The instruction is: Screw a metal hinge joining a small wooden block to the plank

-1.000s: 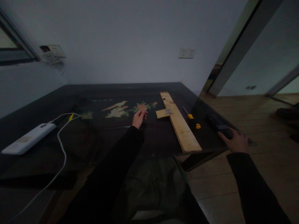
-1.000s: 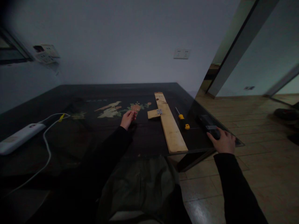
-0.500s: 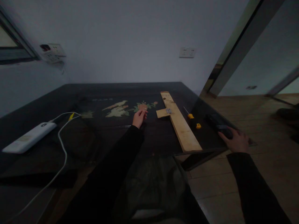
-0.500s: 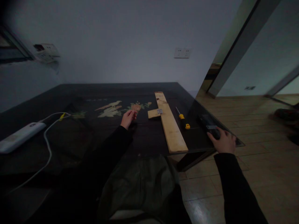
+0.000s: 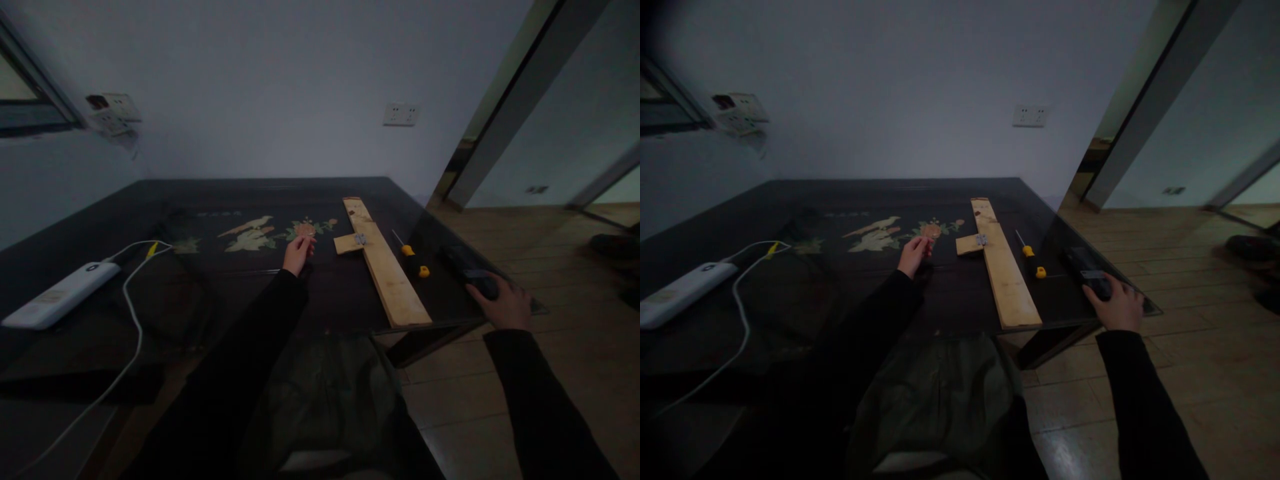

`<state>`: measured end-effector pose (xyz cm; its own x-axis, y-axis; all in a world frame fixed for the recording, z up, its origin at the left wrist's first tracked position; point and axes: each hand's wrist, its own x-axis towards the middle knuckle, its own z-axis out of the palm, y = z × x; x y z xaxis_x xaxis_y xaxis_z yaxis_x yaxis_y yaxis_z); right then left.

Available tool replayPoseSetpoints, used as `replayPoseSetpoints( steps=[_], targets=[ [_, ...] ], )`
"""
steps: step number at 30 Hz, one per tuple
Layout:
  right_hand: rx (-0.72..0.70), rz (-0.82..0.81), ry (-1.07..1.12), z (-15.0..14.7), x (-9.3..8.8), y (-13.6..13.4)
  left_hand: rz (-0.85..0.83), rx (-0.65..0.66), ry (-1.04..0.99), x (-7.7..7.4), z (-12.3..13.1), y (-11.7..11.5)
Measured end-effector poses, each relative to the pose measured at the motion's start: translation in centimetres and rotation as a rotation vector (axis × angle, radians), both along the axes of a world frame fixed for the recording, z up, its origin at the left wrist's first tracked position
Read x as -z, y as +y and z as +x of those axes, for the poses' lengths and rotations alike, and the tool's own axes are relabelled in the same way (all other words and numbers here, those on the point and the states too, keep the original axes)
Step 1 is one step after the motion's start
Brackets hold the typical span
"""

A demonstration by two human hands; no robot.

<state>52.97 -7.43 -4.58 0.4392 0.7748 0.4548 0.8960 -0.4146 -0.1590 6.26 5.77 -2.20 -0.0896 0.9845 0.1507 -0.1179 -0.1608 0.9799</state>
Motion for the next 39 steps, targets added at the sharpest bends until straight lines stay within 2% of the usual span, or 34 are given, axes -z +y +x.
replayPoseSetpoints(
  steps=[8, 10, 13, 16, 19, 22, 25, 29, 35, 39],
  targets=[
    [-0.022, 0.047, 0.063, -0.3, -0.1, -0.1, 0.002, -0.001, -0.008, 0.0, -0.1, -0.1],
    [-0.032, 0.073, 0.055, -0.9, -0.6, -0.4, 0.01, 0.003, -0.008, -0.1, -0.2, -0.2],
    [-0.092, 0.163, 0.029, -3.2, -2.4, -1.1, 0.012, 0.005, 0.004, -0.2, -0.3, -0.3],
    [-0.296, 0.21, 0.095, -7.2, -4.8, -1.6, 0.004, 0.005, 0.008, -0.2, -0.4, -0.3],
    [-0.585, 0.098, 0.203, -12.1, -6.4, -1.2, 0.008, 0.007, 0.016, -0.2, -0.5, -0.2],
    [-0.736, -0.071, 0.225, -16.1, -6.8, 0.5, 0.01, 0.01, 0.02, -0.2, -0.5, -0.2],
    [-0.678, -0.258, 0.152, -18.5, -6.5, 3.0, 0.006, 0.015, 0.017, -0.2, -0.5, -0.2],
    [-0.629, -0.438, 0.119, -19.6, -6.1, 5.5, 0.011, 0.012, 0.026, -0.3, -0.4, -0.2],
    [-0.611, -0.456, 0.042, -20.1, -5.3, 6.5, 0.015, 0.004, 0.036, -0.3, -0.3, -0.3],
    [-0.628, -0.489, 0.014, -20.2, -5.4, 6.7, 0.022, 0.002, 0.038, -0.4, -0.3, -0.3]
  ],
)
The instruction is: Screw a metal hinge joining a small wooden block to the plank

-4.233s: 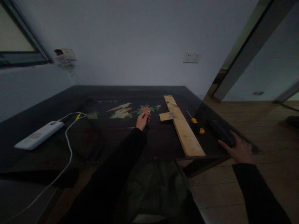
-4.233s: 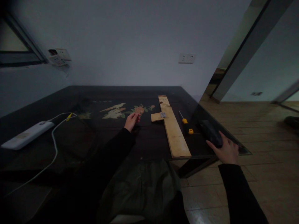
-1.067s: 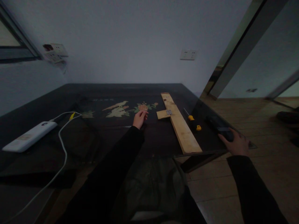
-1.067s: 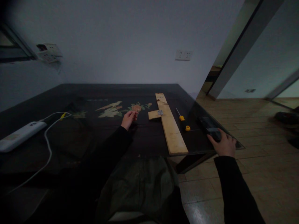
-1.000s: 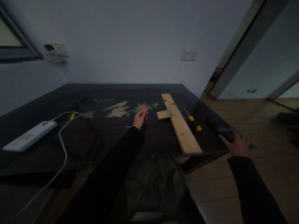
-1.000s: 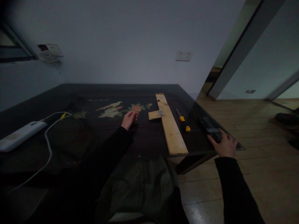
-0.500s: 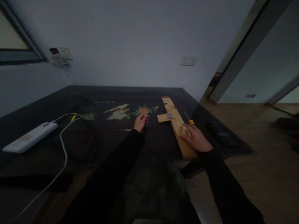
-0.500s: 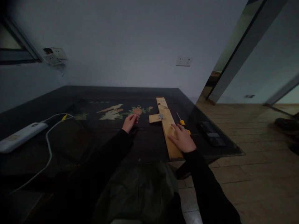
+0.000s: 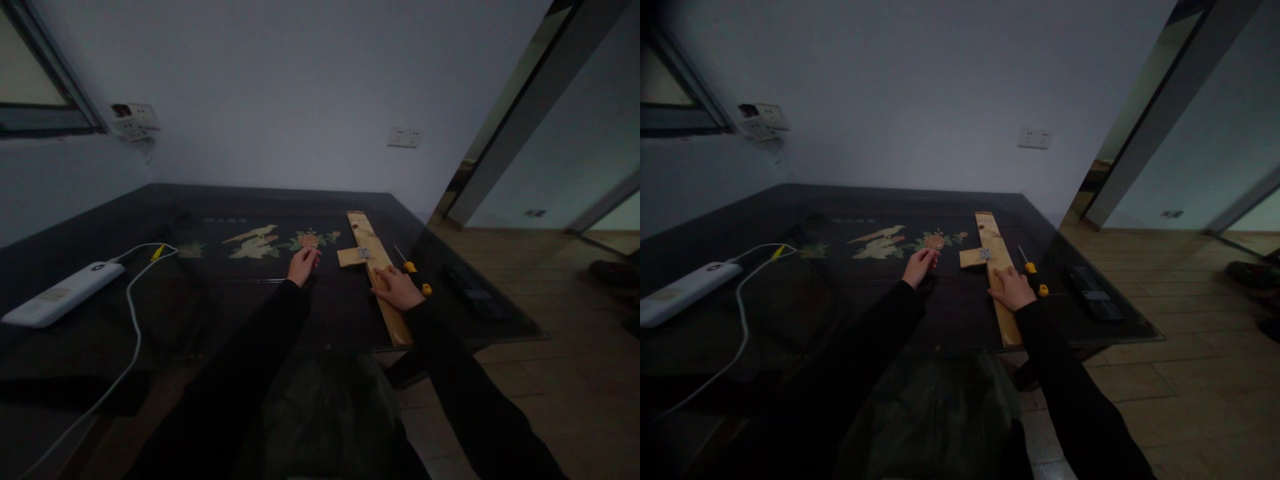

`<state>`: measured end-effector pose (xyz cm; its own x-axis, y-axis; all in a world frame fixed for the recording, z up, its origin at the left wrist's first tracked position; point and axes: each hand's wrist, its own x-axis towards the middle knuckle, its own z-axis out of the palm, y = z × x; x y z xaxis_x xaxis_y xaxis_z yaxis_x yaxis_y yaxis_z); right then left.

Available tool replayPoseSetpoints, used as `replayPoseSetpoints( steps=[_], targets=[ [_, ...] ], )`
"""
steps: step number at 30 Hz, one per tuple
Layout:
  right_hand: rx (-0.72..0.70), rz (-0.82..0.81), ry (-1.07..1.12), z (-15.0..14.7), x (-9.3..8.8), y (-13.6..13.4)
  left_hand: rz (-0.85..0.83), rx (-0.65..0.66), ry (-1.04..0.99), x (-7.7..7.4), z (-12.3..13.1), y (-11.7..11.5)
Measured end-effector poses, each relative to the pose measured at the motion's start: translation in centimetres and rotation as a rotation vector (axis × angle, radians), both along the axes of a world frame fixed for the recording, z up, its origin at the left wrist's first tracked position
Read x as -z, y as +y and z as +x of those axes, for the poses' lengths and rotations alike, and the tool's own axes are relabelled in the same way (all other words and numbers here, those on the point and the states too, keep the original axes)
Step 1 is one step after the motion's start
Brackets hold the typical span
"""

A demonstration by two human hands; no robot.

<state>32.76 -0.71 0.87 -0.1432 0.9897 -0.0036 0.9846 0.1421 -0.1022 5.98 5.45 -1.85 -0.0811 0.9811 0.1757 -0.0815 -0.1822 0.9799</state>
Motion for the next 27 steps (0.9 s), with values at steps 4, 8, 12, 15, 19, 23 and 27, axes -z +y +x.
replayPoseSetpoints(
  steps=[4, 8, 12, 15, 19, 23, 27],
  targets=[
    [-0.043, -0.035, -0.047, -0.4, -0.8, 0.0, -0.006, 0.007, -0.004, -0.1, 0.0, 0.0],
    [-0.061, -0.049, -0.063, -1.0, -1.1, -0.2, -0.008, 0.01, -0.001, 0.0, 0.0, 0.2],
    [-0.045, -0.042, -0.039, -1.5, -0.8, -0.5, 0.012, 0.015, 0.007, 0.3, -0.1, 0.3],
    [-0.031, -0.066, -0.034, -2.0, -0.8, -0.8, 0.013, 0.016, 0.01, 0.3, 0.0, 0.4],
    [-0.045, -0.062, -0.029, -3.2, -1.3, -1.6, 0.003, 0.013, 0.017, 0.1, 0.1, 0.3],
    [-0.058, -0.056, -0.007, -4.5, -1.5, -2.6, 0.03, 0.003, 0.053, 0.2, 0.3, 0.4],
    [-0.08, -0.042, -0.005, -6.0, -1.7, -3.4, 0.107, -0.058, 0.187, 0.4, 0.4, 0.4]
  ],
)
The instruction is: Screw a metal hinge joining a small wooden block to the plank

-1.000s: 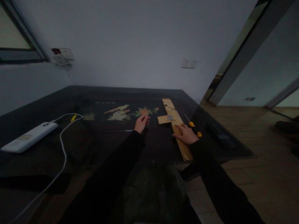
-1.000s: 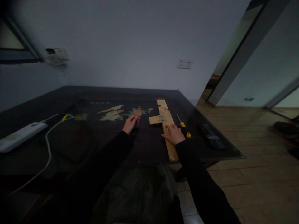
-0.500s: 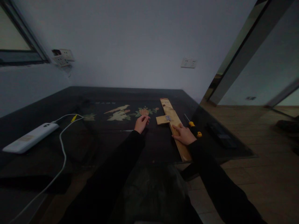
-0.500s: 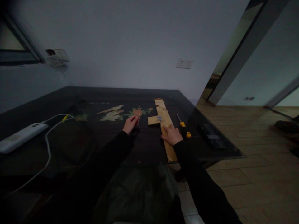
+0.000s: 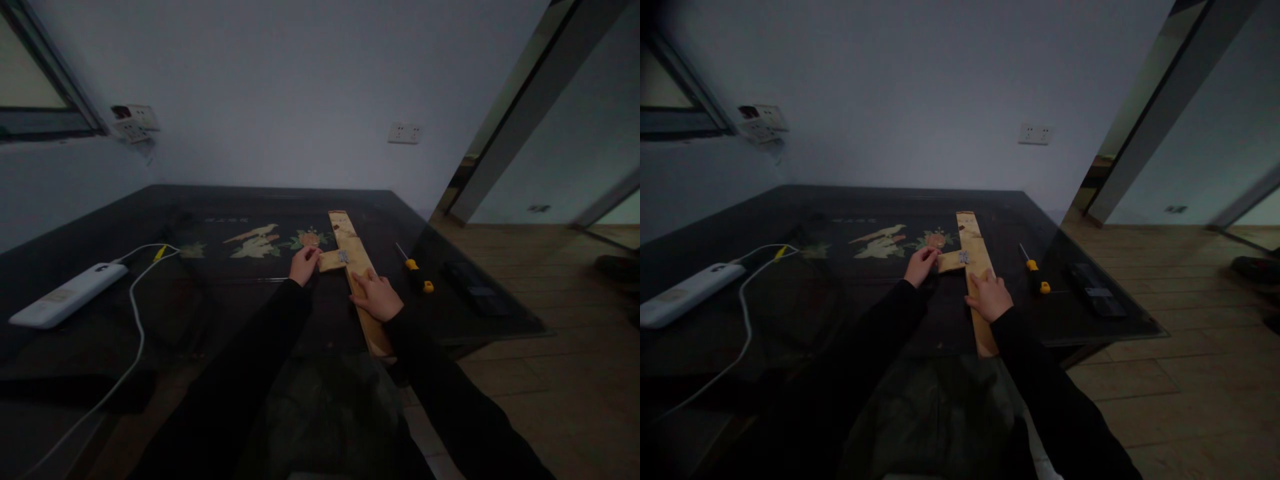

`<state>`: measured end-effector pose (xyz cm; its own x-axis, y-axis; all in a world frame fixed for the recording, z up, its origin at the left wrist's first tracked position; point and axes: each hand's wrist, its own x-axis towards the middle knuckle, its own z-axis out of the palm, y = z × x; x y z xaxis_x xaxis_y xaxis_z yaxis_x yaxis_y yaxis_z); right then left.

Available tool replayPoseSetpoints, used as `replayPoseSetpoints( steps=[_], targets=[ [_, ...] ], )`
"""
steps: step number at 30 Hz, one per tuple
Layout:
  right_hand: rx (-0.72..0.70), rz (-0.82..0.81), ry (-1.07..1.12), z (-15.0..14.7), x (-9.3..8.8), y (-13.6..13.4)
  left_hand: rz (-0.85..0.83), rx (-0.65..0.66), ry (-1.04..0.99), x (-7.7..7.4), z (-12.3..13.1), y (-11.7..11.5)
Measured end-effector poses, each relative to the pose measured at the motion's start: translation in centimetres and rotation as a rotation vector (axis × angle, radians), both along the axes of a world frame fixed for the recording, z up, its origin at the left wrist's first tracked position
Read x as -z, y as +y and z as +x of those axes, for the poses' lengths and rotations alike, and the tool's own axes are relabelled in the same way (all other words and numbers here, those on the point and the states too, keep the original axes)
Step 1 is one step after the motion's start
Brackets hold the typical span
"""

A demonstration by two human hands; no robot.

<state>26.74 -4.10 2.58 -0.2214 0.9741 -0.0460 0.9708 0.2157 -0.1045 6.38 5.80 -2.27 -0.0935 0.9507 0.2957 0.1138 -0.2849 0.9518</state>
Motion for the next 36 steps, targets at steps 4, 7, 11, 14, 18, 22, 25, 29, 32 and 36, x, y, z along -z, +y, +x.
replayPoseSetpoints(
  steps=[4, 7, 11, 14, 18, 22, 25, 29, 32, 36],
  targets=[
    [-0.013, 0.003, -0.008, -1.5, -0.2, -0.7, 0.097, -0.062, 0.17, -0.3, -0.1, -0.5],
    [-0.019, 0.001, -0.004, -2.7, -0.4, -1.5, 0.17, -0.094, 0.302, -0.7, -0.1, -0.9],
    [-0.027, 0.007, -0.017, -4.4, -0.7, -3.0, 0.258, -0.135, 0.403, -1.2, -0.2, -1.0],
    [-0.038, 0.016, -0.01, -5.7, -0.6, -4.2, 0.281, -0.165, 0.442, -1.3, -0.5, -1.0],
    [-0.045, 0.019, 0.017, -7.3, -0.2, -5.7, 0.288, -0.18, 0.472, -1.5, -0.9, -1.0],
    [-0.027, -0.014, 0.057, -8.0, -0.1, -6.5, 0.263, -0.171, 0.505, -1.7, -1.0, -1.1],
    [-0.017, -0.029, 0.102, -7.9, -0.3, -6.5, 0.251, -0.162, 0.511, -1.8, -1.0, -1.1],
    [-0.052, -0.027, 0.175, -7.2, -0.6, -6.9, 0.254, -0.145, 0.515, -1.9, -1.0, -1.2],
    [-0.11, 0.0, 0.248, -6.0, -0.6, -7.9, 0.263, -0.131, 0.524, -2.1, -1.0, -1.3],
    [-0.183, 0.039, 0.349, -3.9, -0.5, -8.7, 0.27, -0.107, 0.535, -2.2, -0.8, -1.4]
  ],
)
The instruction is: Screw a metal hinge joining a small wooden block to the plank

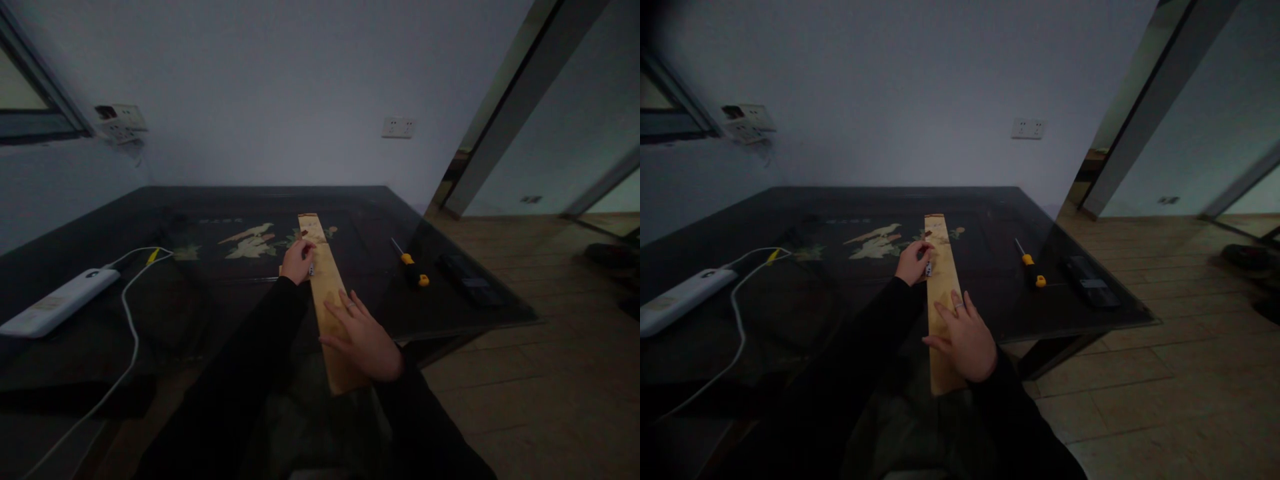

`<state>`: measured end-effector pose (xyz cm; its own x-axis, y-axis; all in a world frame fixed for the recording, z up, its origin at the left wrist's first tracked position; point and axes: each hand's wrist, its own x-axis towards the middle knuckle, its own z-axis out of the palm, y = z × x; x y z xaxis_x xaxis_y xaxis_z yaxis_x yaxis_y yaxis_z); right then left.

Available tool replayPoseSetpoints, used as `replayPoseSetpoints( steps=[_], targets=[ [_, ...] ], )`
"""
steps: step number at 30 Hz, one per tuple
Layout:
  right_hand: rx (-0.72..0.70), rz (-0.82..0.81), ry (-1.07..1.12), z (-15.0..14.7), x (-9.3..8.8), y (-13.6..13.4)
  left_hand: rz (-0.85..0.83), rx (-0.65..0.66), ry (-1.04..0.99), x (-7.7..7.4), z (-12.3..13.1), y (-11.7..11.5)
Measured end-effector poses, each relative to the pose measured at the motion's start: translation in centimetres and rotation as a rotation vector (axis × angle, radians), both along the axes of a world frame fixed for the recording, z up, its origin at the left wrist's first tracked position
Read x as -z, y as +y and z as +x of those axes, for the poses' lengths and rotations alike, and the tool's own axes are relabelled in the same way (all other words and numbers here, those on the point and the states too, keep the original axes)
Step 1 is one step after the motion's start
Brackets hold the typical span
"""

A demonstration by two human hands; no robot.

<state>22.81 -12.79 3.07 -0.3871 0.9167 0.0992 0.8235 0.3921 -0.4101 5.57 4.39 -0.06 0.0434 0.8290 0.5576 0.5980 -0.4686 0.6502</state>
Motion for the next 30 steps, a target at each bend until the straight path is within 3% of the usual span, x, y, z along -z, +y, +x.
replayPoseSetpoints(
  steps=[3, 8, 12, 18, 30],
  targets=[
    [-0.057, 0.04, 0.074, 0.8, 0.3, 1.5, 0.005, 0.044, 0.038, 0.1, 0.2, -0.4],
    [-0.241, 0.068, 0.204, 0.7, 1.2, 6.6, 0.024, 0.12, 0.165, 0.5, -0.7, -1.8],
    [-0.282, 0.058, 0.165, 0.1, 2.4, 8.6, 0.02, 0.102, 0.179, 0.9, -2.3, -2.1],
    [-0.234, 0.054, 0.099, -0.6, 3.1, 8.3, 0.012, 0.046, 0.186, 1.4, -3.0, -1.7],
    [-0.156, 0.042, 0.059, -1.3, 2.7, 5.1, -0.012, 0.1, 0.158, 1.2, -3.2, -3.4]
  ],
)
